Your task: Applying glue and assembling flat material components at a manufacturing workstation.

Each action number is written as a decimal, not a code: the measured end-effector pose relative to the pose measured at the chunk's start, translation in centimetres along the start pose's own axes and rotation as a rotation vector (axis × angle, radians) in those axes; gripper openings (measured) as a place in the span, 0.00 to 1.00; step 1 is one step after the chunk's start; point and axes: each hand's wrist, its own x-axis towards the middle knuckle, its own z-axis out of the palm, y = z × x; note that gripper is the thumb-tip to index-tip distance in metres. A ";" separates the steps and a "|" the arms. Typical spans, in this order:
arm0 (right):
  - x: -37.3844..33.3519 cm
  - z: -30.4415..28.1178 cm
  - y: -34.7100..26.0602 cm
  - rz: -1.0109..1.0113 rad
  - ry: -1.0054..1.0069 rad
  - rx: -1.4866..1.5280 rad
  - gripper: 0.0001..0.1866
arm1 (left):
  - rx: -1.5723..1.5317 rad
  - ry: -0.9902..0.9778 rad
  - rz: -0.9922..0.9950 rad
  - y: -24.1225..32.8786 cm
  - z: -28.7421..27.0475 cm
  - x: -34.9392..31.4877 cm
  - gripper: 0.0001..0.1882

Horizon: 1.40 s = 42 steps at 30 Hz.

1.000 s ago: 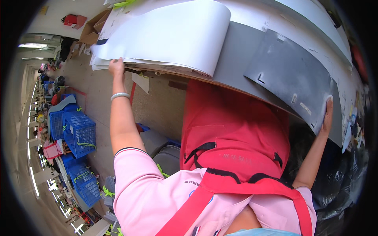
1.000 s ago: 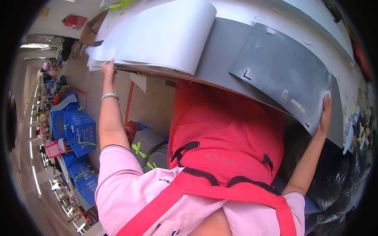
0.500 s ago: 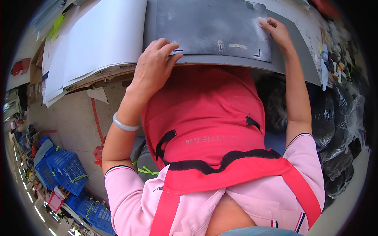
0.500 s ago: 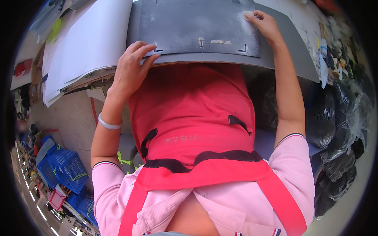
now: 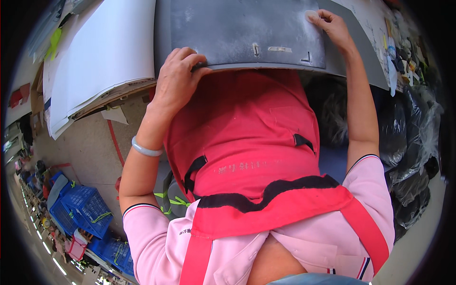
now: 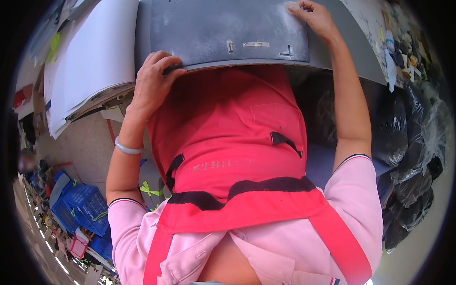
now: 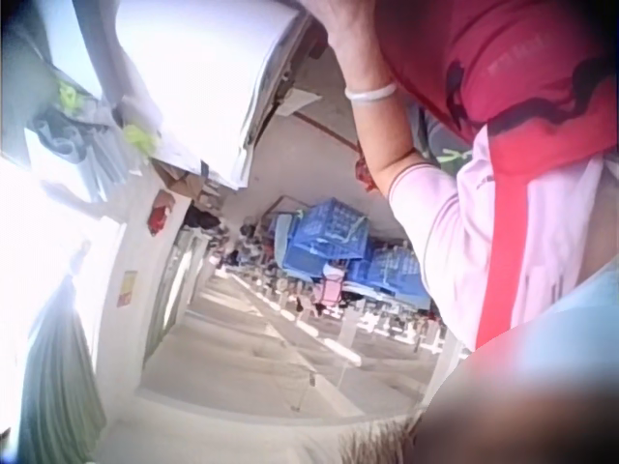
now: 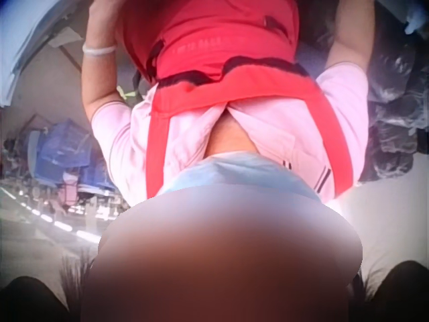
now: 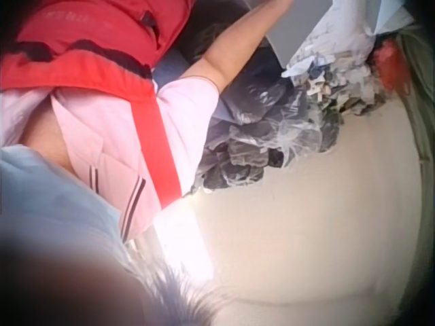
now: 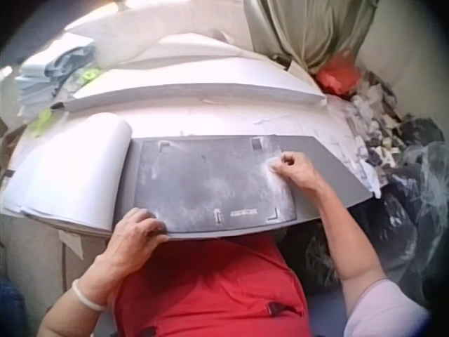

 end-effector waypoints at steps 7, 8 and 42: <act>0.1 -0.3 0.7 -0.034 0.000 -0.069 0.16 | -0.007 0.038 0.039 -0.1 0.7 -0.5 0.08; -0.1 -0.2 0.6 -0.032 0.019 -0.087 0.17 | 0.006 0.043 0.042 0.0 0.7 -0.5 0.07; -1.8 1.3 -3.8 0.051 0.167 -0.282 0.18 | -0.018 0.050 0.091 -0.5 0.6 -0.2 0.07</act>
